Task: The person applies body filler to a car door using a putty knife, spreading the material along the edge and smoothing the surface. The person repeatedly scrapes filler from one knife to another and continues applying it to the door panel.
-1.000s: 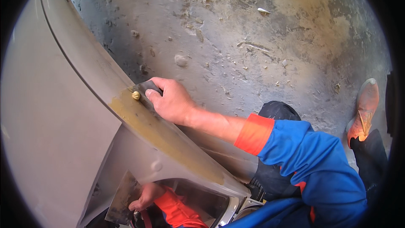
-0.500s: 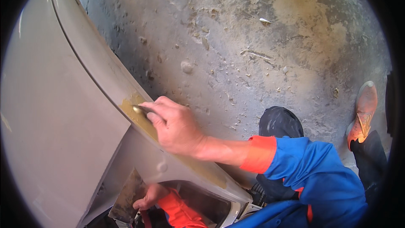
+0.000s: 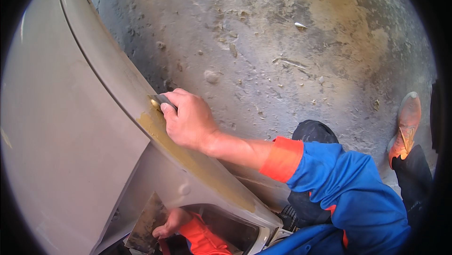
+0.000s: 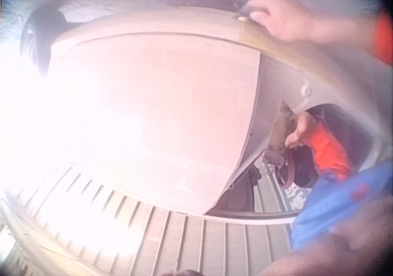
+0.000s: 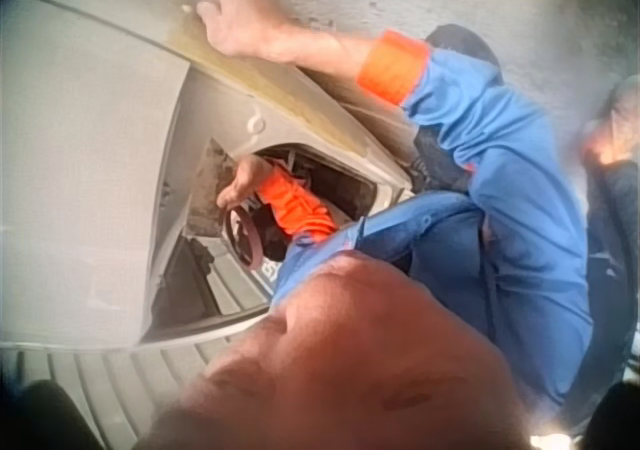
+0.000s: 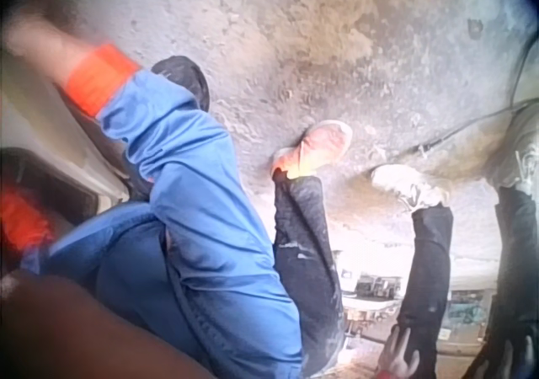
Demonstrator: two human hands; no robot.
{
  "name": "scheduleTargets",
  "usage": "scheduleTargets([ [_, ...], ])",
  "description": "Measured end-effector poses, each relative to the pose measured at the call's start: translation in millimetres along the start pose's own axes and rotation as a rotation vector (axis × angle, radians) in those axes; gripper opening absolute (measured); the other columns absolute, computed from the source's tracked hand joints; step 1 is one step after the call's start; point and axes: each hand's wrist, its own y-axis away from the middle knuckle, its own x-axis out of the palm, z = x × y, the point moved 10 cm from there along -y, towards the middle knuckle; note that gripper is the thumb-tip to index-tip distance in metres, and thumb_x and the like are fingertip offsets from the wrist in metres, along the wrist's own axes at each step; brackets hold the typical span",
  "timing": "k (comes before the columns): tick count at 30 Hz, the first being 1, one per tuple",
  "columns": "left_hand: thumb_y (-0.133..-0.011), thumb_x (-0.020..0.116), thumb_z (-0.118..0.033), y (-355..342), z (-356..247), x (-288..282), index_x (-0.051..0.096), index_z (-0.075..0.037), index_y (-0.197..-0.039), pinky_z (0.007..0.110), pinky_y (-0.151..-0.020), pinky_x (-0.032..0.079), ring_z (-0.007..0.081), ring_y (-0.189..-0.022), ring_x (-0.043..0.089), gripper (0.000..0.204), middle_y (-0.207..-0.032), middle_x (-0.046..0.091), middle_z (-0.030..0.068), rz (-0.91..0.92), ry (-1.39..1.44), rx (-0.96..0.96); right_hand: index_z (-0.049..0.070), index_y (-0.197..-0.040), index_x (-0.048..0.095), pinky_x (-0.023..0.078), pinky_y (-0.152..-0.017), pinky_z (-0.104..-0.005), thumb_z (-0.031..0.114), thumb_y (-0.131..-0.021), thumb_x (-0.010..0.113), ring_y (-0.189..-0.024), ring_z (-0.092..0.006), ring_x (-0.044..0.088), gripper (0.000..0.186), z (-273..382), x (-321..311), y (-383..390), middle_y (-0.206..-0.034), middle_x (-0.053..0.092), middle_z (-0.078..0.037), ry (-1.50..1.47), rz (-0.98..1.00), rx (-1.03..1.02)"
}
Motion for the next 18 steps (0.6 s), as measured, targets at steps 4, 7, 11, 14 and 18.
scheduleTargets([
  [4, -0.110, 0.035, -0.035, -1.6, -0.3, 0.5, 0.030, -0.003, -0.072, 0.044, -0.055, 0.033, 0.0305, -0.060, 0.033, 0.049, -0.066, 0.034, 0.0103, 0.014, -0.017, 0.005, 0.004, -0.111, 0.071, 0.055, -0.081, -0.0489, 0.012, -0.095, 0.058, -0.094, -0.0386, 0.066, 0.022, 20.3, -2.5, 17.8, -0.103, 0.065, -0.016, -0.037, -0.098, -0.154],
  [7, -0.110, 0.034, -0.035, -1.9, 0.1, 1.0, 0.030, -0.004, -0.072, 0.044, -0.054, 0.033, 0.0306, -0.059, 0.032, 0.049, -0.066, 0.033, 0.0101, 0.021, -0.019, 0.014, 0.003, -0.113, 0.071, 0.056, -0.078, -0.0464, 0.009, -0.094, 0.058, -0.090, -0.0378, 0.067, 0.023, 35.2, -5.0, 34.5, -0.102, 0.066, -0.016, -0.028, -0.119, -0.272],
  [11, -0.110, 0.033, -0.035, -2.6, 3.8, 3.5, 0.029, -0.004, -0.071, 0.044, -0.054, 0.032, 0.0309, -0.058, 0.031, 0.050, -0.064, 0.031, 0.0098, 0.059, -0.084, -0.028, 0.001, -0.112, 0.070, 0.056, -0.076, -0.0441, 0.008, -0.095, 0.057, -0.087, -0.0373, 0.067, 0.023, 30.7, -22.6, 46.4, -0.099, 0.067, -0.016, -0.100, -0.096, -0.253],
  [14, -0.110, 0.033, -0.035, -5.6, -4.2, 3.4, 0.028, -0.004, -0.071, 0.044, -0.053, 0.032, 0.0310, -0.057, 0.030, 0.050, -0.064, 0.030, 0.0097, 0.085, -0.041, 0.042, -0.002, -0.118, 0.069, 0.053, -0.079, -0.0372, 0.012, -0.101, 0.057, -0.085, -0.0252, 0.068, 0.025, 5.5, -50.0, 46.2, -0.105, 0.070, -0.015, -0.164, -0.182, -0.147],
  [18, -0.111, 0.031, -0.033, -10.6, 0.8, 1.0, 0.031, -0.003, -0.073, 0.044, -0.059, 0.035, 0.0300, -0.063, 0.035, 0.048, -0.070, 0.035, 0.0112, 0.104, -0.023, -0.022, -0.002, -0.116, 0.068, 0.051, -0.078, -0.0358, 0.015, -0.100, 0.059, -0.084, -0.0248, 0.064, 0.025, -50.4, -32.7, 51.0, -0.102, 0.070, -0.016, -0.183, -0.030, 0.245],
])
